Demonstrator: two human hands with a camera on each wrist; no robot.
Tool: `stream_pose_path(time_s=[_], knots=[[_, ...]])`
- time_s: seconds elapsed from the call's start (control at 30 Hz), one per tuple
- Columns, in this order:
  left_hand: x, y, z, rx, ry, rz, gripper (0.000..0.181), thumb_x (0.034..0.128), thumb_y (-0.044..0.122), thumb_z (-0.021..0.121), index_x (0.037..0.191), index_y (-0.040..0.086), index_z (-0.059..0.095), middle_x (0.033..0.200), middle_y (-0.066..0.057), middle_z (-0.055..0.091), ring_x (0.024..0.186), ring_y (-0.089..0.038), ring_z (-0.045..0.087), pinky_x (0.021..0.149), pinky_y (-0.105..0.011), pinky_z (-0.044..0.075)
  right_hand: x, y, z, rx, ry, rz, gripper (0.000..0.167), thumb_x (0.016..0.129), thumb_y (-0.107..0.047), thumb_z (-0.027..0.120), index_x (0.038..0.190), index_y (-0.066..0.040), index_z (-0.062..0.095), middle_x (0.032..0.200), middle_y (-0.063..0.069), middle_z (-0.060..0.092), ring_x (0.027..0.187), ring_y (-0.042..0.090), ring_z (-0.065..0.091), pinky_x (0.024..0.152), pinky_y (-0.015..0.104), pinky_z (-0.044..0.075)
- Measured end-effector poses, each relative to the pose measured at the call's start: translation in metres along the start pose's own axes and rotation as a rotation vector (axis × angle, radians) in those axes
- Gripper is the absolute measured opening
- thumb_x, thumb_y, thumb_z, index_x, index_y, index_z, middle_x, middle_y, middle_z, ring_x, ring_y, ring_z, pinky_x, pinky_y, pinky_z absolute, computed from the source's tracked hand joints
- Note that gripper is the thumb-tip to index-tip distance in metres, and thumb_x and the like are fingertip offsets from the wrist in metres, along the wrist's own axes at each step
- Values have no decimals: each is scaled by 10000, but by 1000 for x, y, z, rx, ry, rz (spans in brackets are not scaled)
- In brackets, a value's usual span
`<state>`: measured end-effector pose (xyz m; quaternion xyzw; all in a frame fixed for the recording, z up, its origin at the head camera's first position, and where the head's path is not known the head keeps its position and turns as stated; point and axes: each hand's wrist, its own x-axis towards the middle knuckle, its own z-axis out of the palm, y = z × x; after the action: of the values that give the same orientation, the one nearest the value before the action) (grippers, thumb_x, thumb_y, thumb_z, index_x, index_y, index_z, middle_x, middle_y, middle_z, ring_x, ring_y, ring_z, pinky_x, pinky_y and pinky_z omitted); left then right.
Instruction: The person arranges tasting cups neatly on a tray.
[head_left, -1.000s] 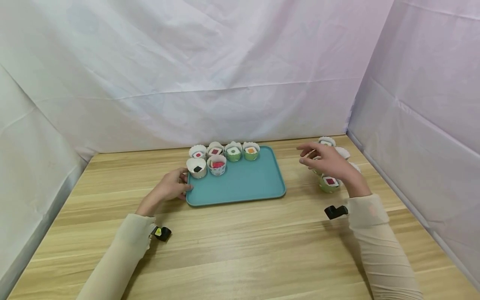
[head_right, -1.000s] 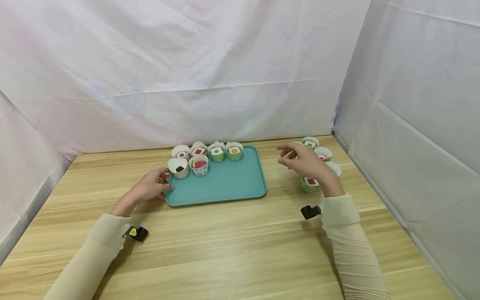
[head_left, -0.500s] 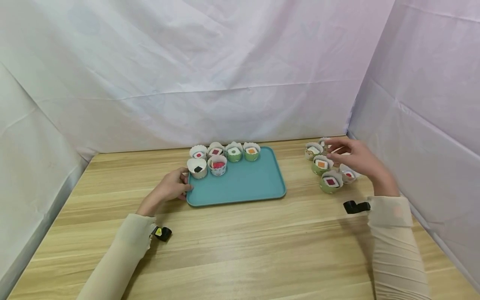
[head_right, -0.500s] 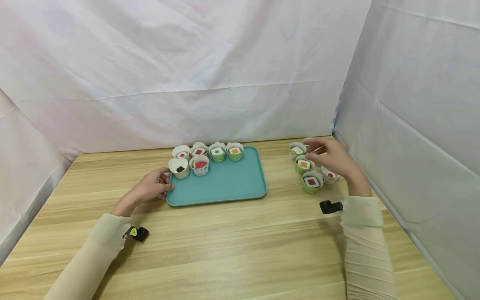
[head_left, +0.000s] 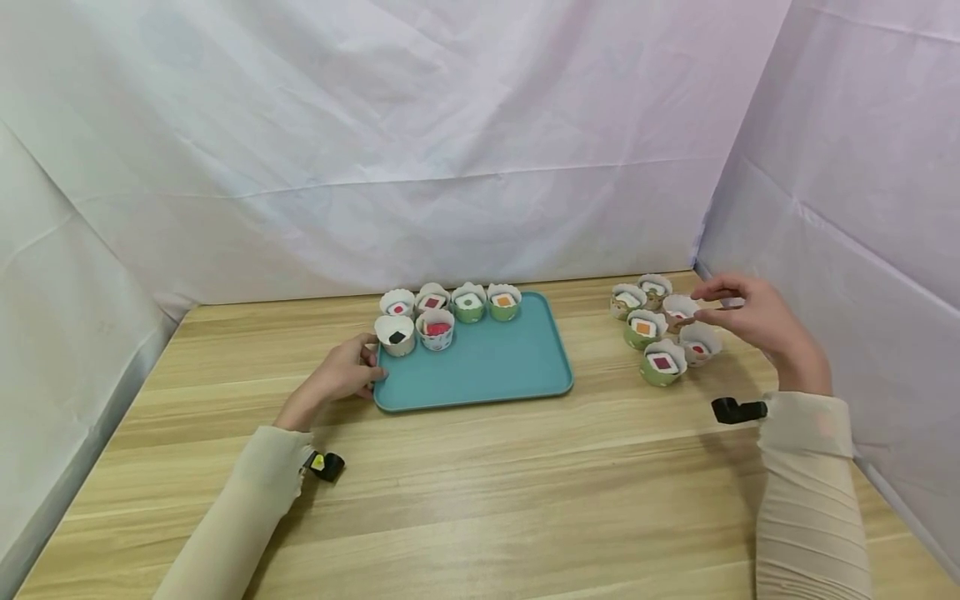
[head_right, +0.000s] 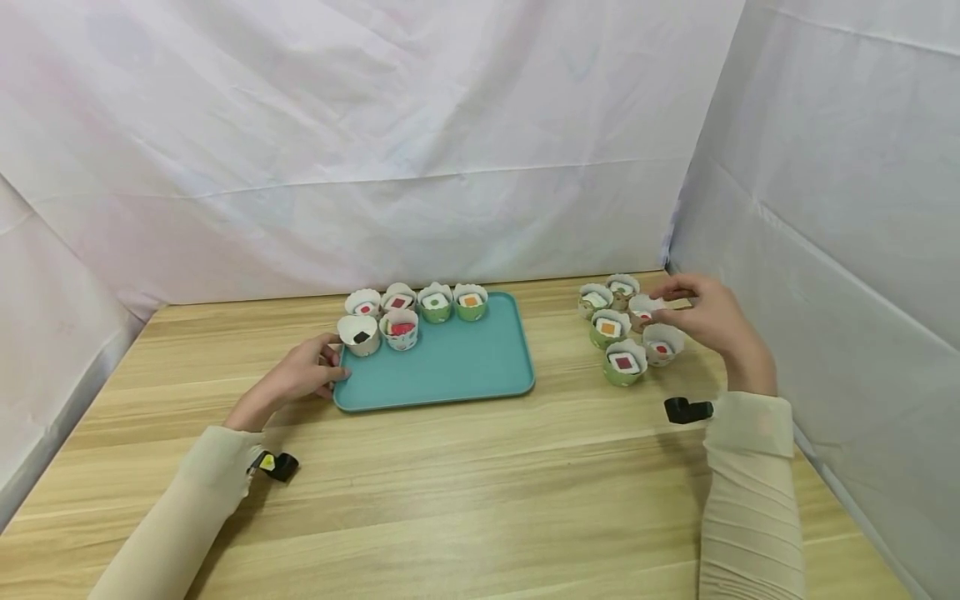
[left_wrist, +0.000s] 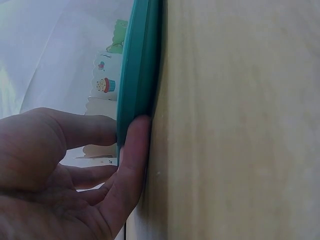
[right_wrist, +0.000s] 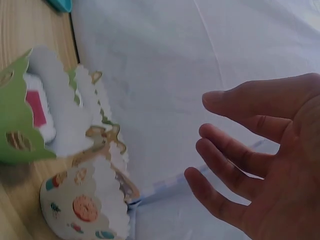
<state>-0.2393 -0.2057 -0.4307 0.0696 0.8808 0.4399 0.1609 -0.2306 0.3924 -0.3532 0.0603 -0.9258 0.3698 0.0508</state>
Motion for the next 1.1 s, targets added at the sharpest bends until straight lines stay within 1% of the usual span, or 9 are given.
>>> stream_pose_path(time_s=[0.1,0.23,0.37,0.47,0.67,0.8,0.87,0.97,1.1], knots=[[1,0,1,-6,-1,-1,678,958,18,651,1533,-107,315,1090,-212,533,832,-215,623,676,-356,677,-1,8,-3,-62,-30,18,413,921,-189,788,1272,-16,657,1185,-54,639,1056,13,531,767,130,472],[2,-2,1,-15,-2,-11,670,964,20,643,1537,-94,316,1106,-215,527,844,-218,608,679,-355,676,-1,20,-6,-99,-125,49,570,927,-212,781,1413,-16,556,1418,206,547,1245,272,515,883,218,429],[2,-2,0,-13,-4,-19,667,971,23,635,1544,-84,311,1110,-216,520,852,-221,599,681,-358,676,-3,31,-4,-32,-200,86,697,924,-202,785,1489,21,444,1505,272,450,1327,417,450,890,174,445],[1,-2,0,-8,-3,-20,666,973,23,634,1545,-83,309,1103,-210,519,842,-217,595,679,-357,675,-3,38,-2,9,-215,106,735,913,-185,797,1502,28,413,1503,248,438,1285,329,466,814,66,456],[1,-1,1,-11,-2,-19,662,971,22,633,1542,-81,314,1104,-211,520,824,-207,592,672,-357,674,-3,50,0,8,-243,109,712,897,-145,796,1486,27,435,1470,226,485,1157,57,513,836,69,484],[1,-1,1,-8,2,-18,649,971,27,631,1534,-78,323,1102,-206,518,812,-199,587,661,-353,672,-4,61,2,24,-253,91,680,896,-160,801,1465,13,473,1417,100,540,1133,-56,504,859,61,477],[0,0,0,-4,1,-16,645,973,30,628,1533,-77,325,1099,-204,518,809,-197,587,659,-351,671,-4,65,3,29,-260,75,677,896,-160,800,1467,2,474,1413,70,535,1136,-73,488,867,54,457],[0,0,0,-9,1,-12,643,971,26,629,1530,-80,328,1091,-202,521,805,-196,589,656,-351,670,-5,70,5,34,-266,59,689,887,-151,805,1466,-2,464,1442,130,518,1132,-70,489,871,56,435],[-1,1,0,-15,-1,-7,645,967,20,634,1523,-91,328,1077,-200,523,798,-193,591,651,-356,671,-5,76,9,24,-283,59,720,866,-134,816,1472,-6,449,1498,256,468,1207,101,523,883,74,419]])
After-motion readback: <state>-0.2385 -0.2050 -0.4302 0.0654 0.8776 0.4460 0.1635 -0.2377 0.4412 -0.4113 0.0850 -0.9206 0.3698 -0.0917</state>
